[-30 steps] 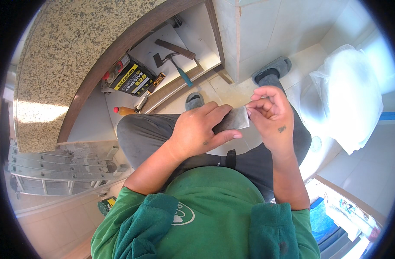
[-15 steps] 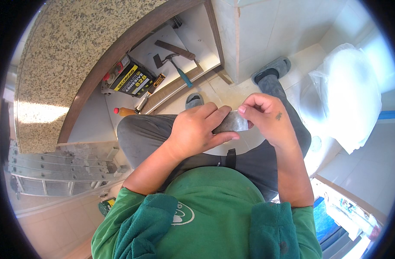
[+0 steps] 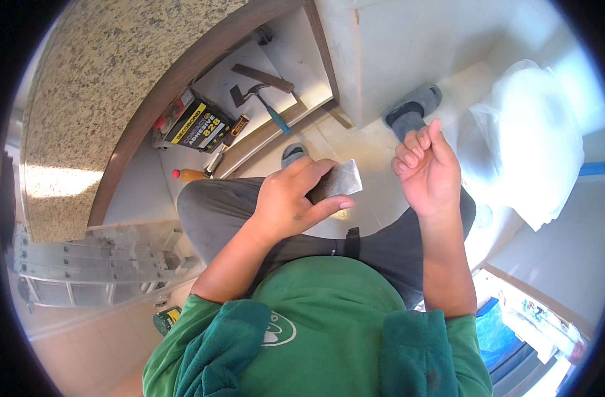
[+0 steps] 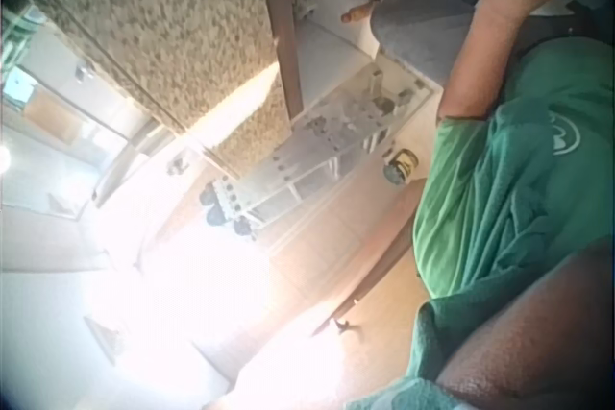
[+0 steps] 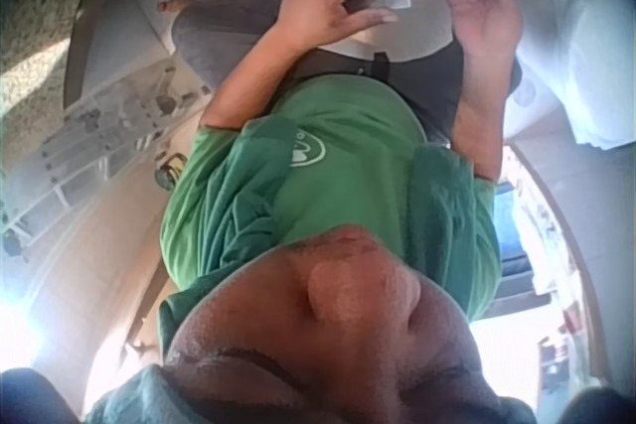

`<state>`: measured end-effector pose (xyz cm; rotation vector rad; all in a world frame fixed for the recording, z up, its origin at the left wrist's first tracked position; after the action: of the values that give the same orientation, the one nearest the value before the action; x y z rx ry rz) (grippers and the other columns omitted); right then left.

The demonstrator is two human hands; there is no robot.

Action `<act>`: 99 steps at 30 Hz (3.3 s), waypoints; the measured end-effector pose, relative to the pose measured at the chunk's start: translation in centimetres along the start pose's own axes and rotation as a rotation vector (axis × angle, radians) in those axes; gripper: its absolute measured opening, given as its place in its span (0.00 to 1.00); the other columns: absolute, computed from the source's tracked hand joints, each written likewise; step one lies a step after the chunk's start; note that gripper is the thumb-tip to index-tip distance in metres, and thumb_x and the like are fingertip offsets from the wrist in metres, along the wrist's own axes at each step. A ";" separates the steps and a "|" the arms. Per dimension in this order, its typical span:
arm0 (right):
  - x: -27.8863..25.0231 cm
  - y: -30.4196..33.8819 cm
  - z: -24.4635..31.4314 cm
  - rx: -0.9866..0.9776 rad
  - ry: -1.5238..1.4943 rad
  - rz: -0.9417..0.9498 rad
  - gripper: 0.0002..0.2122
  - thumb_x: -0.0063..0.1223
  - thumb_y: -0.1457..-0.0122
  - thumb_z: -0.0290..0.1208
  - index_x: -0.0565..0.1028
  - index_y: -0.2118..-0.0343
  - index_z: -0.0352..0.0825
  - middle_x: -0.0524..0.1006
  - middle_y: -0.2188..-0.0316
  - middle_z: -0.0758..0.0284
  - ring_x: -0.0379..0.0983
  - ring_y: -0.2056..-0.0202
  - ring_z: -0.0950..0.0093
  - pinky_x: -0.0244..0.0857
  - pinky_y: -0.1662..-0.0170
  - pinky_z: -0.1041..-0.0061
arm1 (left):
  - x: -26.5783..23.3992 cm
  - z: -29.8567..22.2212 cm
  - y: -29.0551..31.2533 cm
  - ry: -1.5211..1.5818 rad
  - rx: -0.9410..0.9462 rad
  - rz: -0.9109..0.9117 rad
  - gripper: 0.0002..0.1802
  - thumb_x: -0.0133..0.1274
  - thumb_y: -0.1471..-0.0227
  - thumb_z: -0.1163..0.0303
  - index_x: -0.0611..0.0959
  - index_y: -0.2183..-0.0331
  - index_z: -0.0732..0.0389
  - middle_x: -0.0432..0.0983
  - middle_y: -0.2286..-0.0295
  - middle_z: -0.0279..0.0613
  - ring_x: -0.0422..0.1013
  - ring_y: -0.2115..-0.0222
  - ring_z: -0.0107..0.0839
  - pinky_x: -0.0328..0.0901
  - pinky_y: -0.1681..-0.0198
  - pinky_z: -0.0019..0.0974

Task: The person sits on the floor and uses a sanding block to sand the edge of a bathroom vanity cabinet. They repeatedly rub the sanding block along the curved edge of the cabinet's side panel.

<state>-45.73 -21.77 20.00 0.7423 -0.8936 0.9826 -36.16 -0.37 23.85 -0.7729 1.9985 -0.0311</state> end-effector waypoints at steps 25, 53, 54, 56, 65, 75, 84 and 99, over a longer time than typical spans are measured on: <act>1.0 0.7 0.0 -0.053 0.011 0.199 0.05 0.49 0.33 0.33 0.71 0.64 0.37 0.71 0.68 0.69 0.67 0.68 0.76 0.64 0.63 0.75 | 0.6 -0.2 0.4 0.162 -0.029 0.085 0.31 0.69 0.57 0.52 0.81 0.56 0.62 0.76 0.71 0.45 0.73 0.74 0.40 0.68 0.70 0.37; 6.7 2.8 0.4 -0.499 0.499 0.101 0.37 0.53 0.51 0.07 0.56 0.36 0.34 0.52 0.34 0.62 0.64 0.56 0.76 0.68 0.60 0.80 | 1.0 -3.5 -0.7 1.041 -0.278 0.245 0.28 0.60 0.42 0.54 0.77 0.52 0.70 0.72 0.69 0.31 0.65 0.69 0.18 0.62 0.65 0.25; 6.7 2.8 0.4 -0.509 0.508 0.102 0.37 0.52 0.51 0.07 0.56 0.36 0.34 0.52 0.34 0.63 0.65 0.56 0.76 0.68 0.61 0.81 | 0.9 -3.5 -0.8 1.019 -0.260 0.238 0.28 0.60 0.42 0.54 0.77 0.53 0.69 0.72 0.69 0.31 0.65 0.69 0.18 0.62 0.65 0.25; 6.6 2.8 0.4 -0.528 0.525 0.104 0.37 0.52 0.50 0.07 0.56 0.36 0.33 0.52 0.34 0.63 0.65 0.56 0.76 0.68 0.61 0.81 | 0.7 -3.7 -1.0 0.981 -0.252 0.226 0.27 0.61 0.43 0.55 0.78 0.54 0.69 0.72 0.69 0.32 0.66 0.70 0.18 0.63 0.66 0.26; 6.7 3.0 0.0 -0.576 0.599 0.084 0.37 0.46 0.50 0.03 0.54 0.35 0.34 0.54 0.34 0.62 0.70 0.58 0.79 0.69 0.63 0.84 | 0.8 -3.6 -1.1 0.823 -0.169 0.134 0.26 0.63 0.45 0.56 0.79 0.55 0.68 0.73 0.70 0.35 0.65 0.72 0.19 0.63 0.68 0.26; 6.7 2.9 -0.4 -0.576 0.635 0.096 0.36 0.47 0.49 0.05 0.54 0.35 0.33 0.51 0.32 0.56 0.68 0.58 0.78 0.69 0.59 0.81 | 1.0 -3.4 -1.1 0.804 -0.157 0.109 0.26 0.63 0.45 0.54 0.79 0.56 0.68 0.73 0.71 0.35 0.66 0.71 0.19 0.63 0.68 0.27; 6.5 2.8 -0.5 -0.581 0.639 0.112 0.37 0.46 0.49 0.03 0.54 0.36 0.33 0.51 0.32 0.57 0.69 0.57 0.78 0.70 0.57 0.81 | 0.8 -3.3 -1.2 0.837 -0.236 0.138 0.25 0.64 0.47 0.56 0.81 0.56 0.67 0.78 0.67 0.45 0.73 0.67 0.31 0.68 0.61 0.33; 6.1 3.0 -1.1 -0.734 0.836 0.131 0.37 0.45 0.52 0.00 0.57 0.38 0.33 0.50 0.33 0.56 0.70 0.59 0.77 0.73 0.57 0.77 | 1.7 -3.6 -0.5 1.016 -0.424 0.144 0.21 0.61 0.42 0.58 0.81 0.59 0.68 0.75 0.73 0.34 0.67 0.72 0.18 0.65 0.67 0.27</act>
<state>-46.44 -17.43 25.26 -0.3539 -0.4858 0.8688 -39.31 -2.65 24.64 -0.9853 3.0883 0.1096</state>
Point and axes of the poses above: each hand's wrist, its own y-axis away from the middle knuckle, its own x-axis out of the palm, z = x × y, the point moved 3 cm from there along -y, towards the middle knuckle
